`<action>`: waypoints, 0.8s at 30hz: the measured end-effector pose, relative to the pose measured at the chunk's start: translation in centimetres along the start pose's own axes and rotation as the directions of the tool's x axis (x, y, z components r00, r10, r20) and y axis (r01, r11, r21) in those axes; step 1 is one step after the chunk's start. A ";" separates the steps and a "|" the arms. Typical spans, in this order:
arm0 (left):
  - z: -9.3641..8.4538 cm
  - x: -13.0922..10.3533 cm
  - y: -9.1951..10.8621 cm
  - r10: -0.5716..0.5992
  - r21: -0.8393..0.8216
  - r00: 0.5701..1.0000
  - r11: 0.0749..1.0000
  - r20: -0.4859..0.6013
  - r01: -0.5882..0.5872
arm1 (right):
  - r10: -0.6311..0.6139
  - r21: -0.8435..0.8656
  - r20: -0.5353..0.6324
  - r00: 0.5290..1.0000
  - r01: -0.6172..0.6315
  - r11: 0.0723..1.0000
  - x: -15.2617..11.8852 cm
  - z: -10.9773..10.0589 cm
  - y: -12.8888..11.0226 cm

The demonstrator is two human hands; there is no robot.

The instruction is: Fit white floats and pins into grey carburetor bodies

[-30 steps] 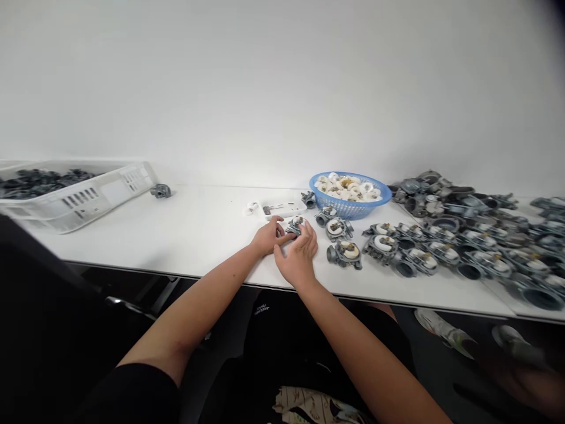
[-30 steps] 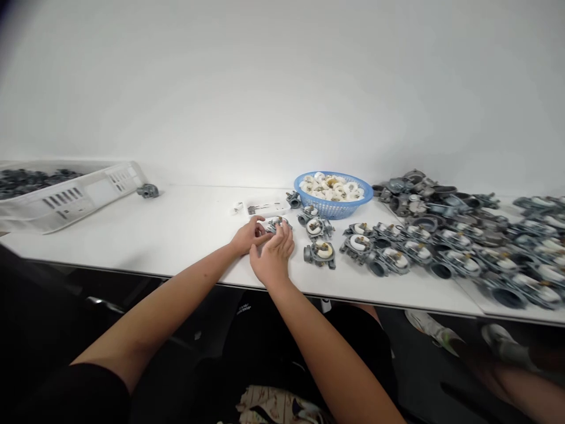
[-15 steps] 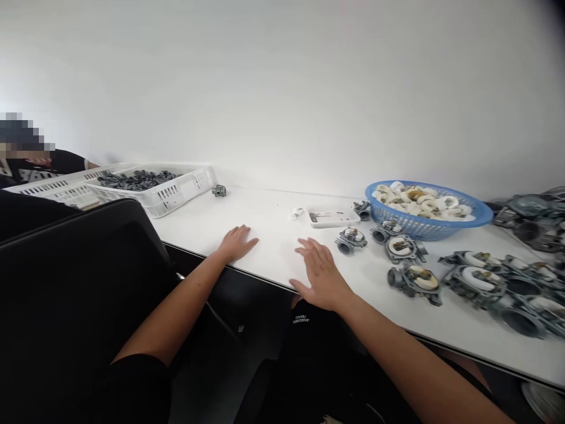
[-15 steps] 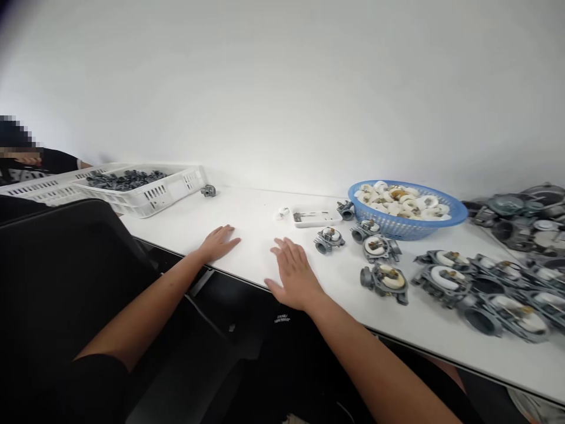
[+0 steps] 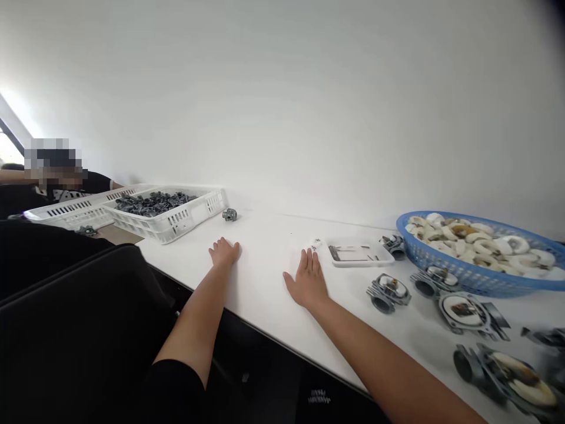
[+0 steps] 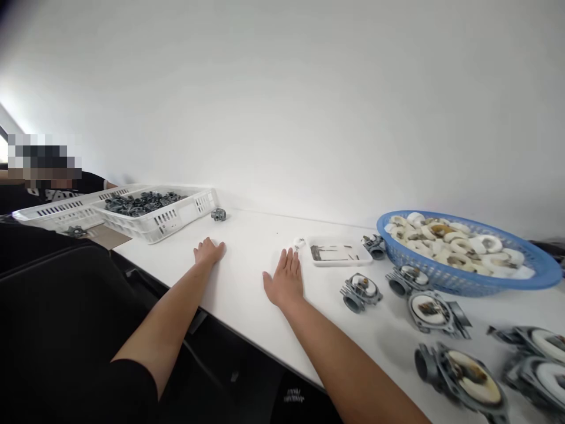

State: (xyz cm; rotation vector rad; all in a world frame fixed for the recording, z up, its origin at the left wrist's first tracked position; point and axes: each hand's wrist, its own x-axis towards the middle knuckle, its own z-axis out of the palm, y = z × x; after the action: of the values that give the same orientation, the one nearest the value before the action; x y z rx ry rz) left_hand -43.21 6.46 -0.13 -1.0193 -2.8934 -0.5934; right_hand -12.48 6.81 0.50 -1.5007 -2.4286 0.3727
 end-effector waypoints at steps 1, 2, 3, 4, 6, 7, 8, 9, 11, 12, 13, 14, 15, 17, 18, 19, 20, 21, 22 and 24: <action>0.2 0.6 0.4 -0.018 -0.014 1.000 1.000 -0.017 0.018 | 0.002 -0.014 0.006 1.000 -0.002 1.000 0.6 0.0 0.0; 0.4 1.2 0.7 -0.032 -0.028 0.999 0.999 -0.031 0.031 | 0.012 -0.032 0.012 1.000 -0.012 0.999 1.0 0.0 0.1; 0.6 1.8 1.0 -0.044 -0.041 0.998 0.998 -0.042 0.042 | 0.025 -0.052 0.018 1.000 -0.024 0.998 1.4 0.1 0.2; 0.7 2.4 1.3 -0.053 -0.054 0.997 0.997 -0.050 0.050 | 0.035 -0.070 0.020 0.999 -0.034 0.997 1.7 0.1 0.4; 0.8 3.6 1.6 -0.060 -0.079 0.996 0.995 -0.064 0.055 | 0.035 -0.091 0.005 0.999 -0.035 0.995 2.0 0.4 0.9; 0.9 4.2 1.8 -0.061 -0.091 0.996 0.994 -0.070 0.054 | 0.024 -0.096 -0.011 1.000 -0.025 0.995 2.2 0.6 1.2; 0.9 4.8 1.9 -0.060 -0.102 0.995 0.993 -0.078 0.052 | 0.008 -0.099 -0.028 1.000 -0.011 0.995 2.3 0.9 1.5; 1.0 5.5 2.1 -0.057 -0.110 0.995 0.993 -0.085 0.047 | -0.011 -0.099 -0.051 0.999 0.006 0.995 2.5 1.2 1.8; 1.1 6.7 2.3 -0.038 -0.120 0.995 0.992 -0.096 0.026 | -0.049 -0.093 -0.103 0.993 0.040 0.995 2.6 1.7 2.3; 1.2 7.4 2.5 -0.028 -0.119 0.995 0.993 -0.100 0.016 | -0.067 -0.086 -0.131 0.989 0.056 0.995 2.7 2.0 2.4; 1.3 8.1 2.6 -0.017 -0.116 0.994 0.993 -0.104 0.005 | -0.082 -0.077 -0.156 0.984 0.070 0.995 2.7 2.2 2.5; 1.5 8.8 2.8 -0.010 -0.108 0.994 0.994 -0.107 -0.002 | -0.095 -0.066 -0.177 0.980 0.084 0.994 2.7 2.3 2.5; 1.7 9.4 3.0 -0.004 -0.098 0.994 0.995 -0.110 -0.007 | -0.108 -0.053 -0.192 0.975 0.099 0.994 2.7 2.5 2.5; 2.0 10.7 3.3 0.015 -0.072 0.994 0.997 -0.109 -0.023 | -0.133 -0.021 -0.216 0.967 0.131 0.991 2.8 2.9 2.6; 2.1 11.4 3.4 0.024 -0.059 0.994 0.998 -0.107 -0.031 | -0.147 -0.003 -0.229 0.962 0.151 0.989 2.9 3.1 2.6; 2.3 11.9 3.5 0.033 -0.048 0.994 0.998 -0.105 -0.039 | -0.164 0.015 -0.243 0.956 0.173 0.985 3.1 3.5 2.8; 2.4 12.4 3.6 0.041 -0.038 0.994 0.998 -0.100 -0.045 | -0.178 0.033 -0.260 0.949 0.193 0.981 3.2 3.8 2.9; 2.4 12.8 3.7 0.047 -0.029 0.994 0.998 -0.094 -0.049 | -0.185 0.051 -0.277 0.943 0.206 0.977 3.3 4.2 3.1; 2.4 13.2 3.7 0.054 -0.020 0.995 0.998 -0.089 -0.056 | -0.188 0.066 -0.289 0.939 0.215 0.974 3.4 4.5 3.2; 2.4 13.6 3.6 0.068 -0.006 0.994 0.998 -0.086 -0.069 | -0.191 0.090 -0.291 0.937 0.226 0.970 3.5 5.0 3.6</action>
State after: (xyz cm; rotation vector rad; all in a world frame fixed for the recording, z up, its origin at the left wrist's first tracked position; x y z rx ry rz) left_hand -51.46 18.09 0.77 -1.0622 -2.7721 -0.6304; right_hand -12.76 11.15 -5.11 -1.1437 -2.2651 0.2399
